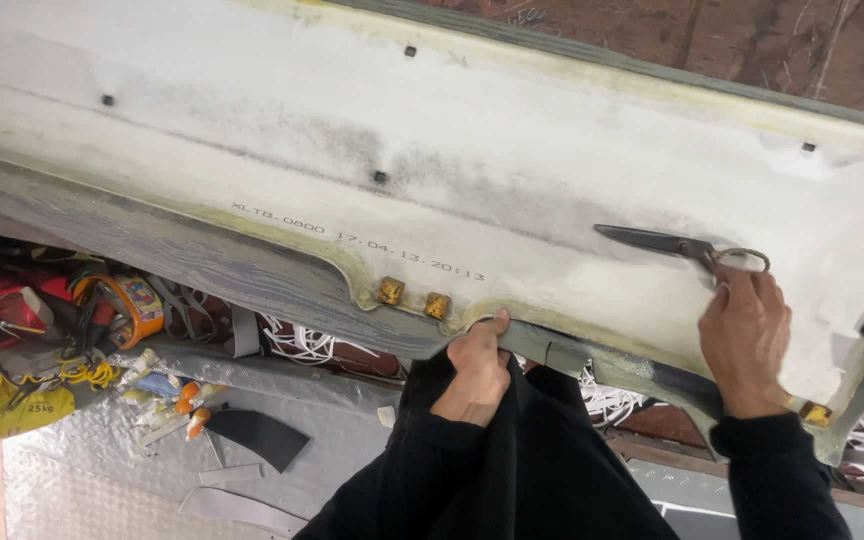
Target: The person uses scissors to trim a grey carpet along the curved edge of a white car bumper. They carefully cut the material to fit the contour and then press the trimmed edge into place.
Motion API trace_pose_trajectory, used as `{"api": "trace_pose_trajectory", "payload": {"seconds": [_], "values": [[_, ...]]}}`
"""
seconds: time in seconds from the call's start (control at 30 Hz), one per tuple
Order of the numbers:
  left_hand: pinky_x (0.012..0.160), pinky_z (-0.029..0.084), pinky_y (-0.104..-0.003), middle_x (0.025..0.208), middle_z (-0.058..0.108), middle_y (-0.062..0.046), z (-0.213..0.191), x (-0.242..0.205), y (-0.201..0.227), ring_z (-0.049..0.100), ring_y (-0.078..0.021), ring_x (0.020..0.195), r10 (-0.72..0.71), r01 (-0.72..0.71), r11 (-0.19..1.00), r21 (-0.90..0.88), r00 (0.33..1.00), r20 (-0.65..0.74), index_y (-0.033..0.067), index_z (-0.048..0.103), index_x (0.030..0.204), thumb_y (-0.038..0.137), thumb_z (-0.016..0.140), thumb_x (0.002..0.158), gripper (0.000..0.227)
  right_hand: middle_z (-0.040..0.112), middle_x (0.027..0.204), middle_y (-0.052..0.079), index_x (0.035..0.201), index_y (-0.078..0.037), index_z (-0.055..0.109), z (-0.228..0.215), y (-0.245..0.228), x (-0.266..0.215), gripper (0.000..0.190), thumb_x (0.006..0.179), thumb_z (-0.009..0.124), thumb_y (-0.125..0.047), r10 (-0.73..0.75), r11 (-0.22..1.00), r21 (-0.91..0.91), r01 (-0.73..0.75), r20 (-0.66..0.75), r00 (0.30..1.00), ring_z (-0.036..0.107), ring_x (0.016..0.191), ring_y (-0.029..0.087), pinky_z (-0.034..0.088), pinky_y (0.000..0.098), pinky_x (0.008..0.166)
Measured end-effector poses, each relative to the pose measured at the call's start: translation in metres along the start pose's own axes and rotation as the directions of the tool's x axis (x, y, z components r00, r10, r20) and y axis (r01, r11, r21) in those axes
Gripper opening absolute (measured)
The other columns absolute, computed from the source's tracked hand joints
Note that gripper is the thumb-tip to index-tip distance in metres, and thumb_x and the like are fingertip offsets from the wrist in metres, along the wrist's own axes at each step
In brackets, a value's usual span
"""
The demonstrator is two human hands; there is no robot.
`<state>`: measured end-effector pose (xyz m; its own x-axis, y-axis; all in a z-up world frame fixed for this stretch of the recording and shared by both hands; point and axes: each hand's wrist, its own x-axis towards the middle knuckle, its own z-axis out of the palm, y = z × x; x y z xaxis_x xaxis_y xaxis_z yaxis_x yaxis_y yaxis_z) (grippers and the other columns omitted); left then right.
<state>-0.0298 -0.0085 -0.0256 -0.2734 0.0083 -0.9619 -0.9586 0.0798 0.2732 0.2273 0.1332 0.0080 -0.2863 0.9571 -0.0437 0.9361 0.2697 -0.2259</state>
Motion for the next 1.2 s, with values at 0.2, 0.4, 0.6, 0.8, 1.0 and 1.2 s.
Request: {"api": "trace_pose_trajectory", "payload": {"seconds": [0.2,0.4,0.6,0.8,1.0,1.2], "values": [[0.079,0.061,-0.043,0.109,0.071,-0.021,0.002,0.000,0.000,0.071,-0.0327,0.095,0.011,-0.007,0.998,0.056,0.997,-0.080,-0.0127,0.065,0.109,-0.007,0.081,0.079,0.034,0.071,0.107,0.017,0.118,0.000,0.072,-0.003,0.028,0.002,0.027,0.094,0.062,0.009,-0.147,0.989,-0.029,0.147,0.000,0.989,0.066,0.105,0.036,0.054,0.0490,0.091],[0.082,0.062,-0.045,0.113,0.070,-0.020,0.004,-0.007,0.001,0.071,-0.0327,0.098,0.038,-0.035,0.997,0.062,0.998,-0.044,-0.0108,0.064,0.111,-0.007,0.078,0.079,0.034,0.071,0.118,0.020,0.115,-0.004,0.074,0.017,0.063,0.016,0.018,0.100,0.066,0.001,-0.190,0.971,-0.149,0.186,-0.010,0.982,0.067,0.110,0.032,0.059,0.0388,0.088],[0.084,0.062,-0.046,0.114,0.069,-0.023,0.000,-0.003,0.000,0.071,-0.0344,0.100,0.029,-0.028,0.999,0.046,0.999,-0.021,-0.0144,0.061,0.114,-0.008,0.077,0.082,0.037,0.073,0.125,0.014,0.124,-0.006,0.072,0.011,0.084,0.040,0.029,0.097,0.066,-0.014,-0.314,0.909,-0.260,0.325,0.085,0.946,0.070,0.097,0.024,0.062,0.0368,0.085],[0.083,0.066,-0.045,0.115,0.068,-0.024,0.003,-0.007,0.004,0.072,-0.0344,0.100,-0.014,0.015,1.000,0.017,1.000,-0.024,-0.0141,0.059,0.116,-0.009,0.076,0.082,0.038,0.079,0.097,-0.004,0.118,-0.024,0.076,-0.021,0.059,0.066,0.025,0.097,0.068,-0.035,-0.124,0.797,-0.453,0.400,0.525,0.842,0.066,0.082,0.011,0.054,0.0325,0.083],[0.081,0.061,-0.040,0.116,0.070,-0.017,0.006,-0.013,0.010,0.071,-0.0281,0.099,-0.043,0.067,0.978,0.196,0.992,-0.123,-0.0098,0.063,0.116,0.000,0.080,0.083,0.039,0.079,0.111,0.005,0.122,-0.016,0.077,-0.033,0.071,0.010,0.034,0.093,0.074,-0.033,0.420,0.884,-0.312,-0.348,0.857,0.297,0.077,0.092,0.025,0.058,0.0408,0.090],[0.076,0.058,-0.038,0.114,0.071,-0.015,0.006,-0.014,0.017,0.069,-0.0261,0.098,-0.078,0.123,0.940,0.317,0.985,-0.151,-0.0092,0.066,0.113,0.005,0.084,0.083,0.038,0.082,0.104,0.019,0.115,-0.005,0.077,-0.031,0.089,-0.189,0.039,0.077,0.084,-0.005,0.149,0.382,0.183,-0.906,0.955,0.256,0.080,0.094,0.032,0.062,0.0500,0.088]]}}
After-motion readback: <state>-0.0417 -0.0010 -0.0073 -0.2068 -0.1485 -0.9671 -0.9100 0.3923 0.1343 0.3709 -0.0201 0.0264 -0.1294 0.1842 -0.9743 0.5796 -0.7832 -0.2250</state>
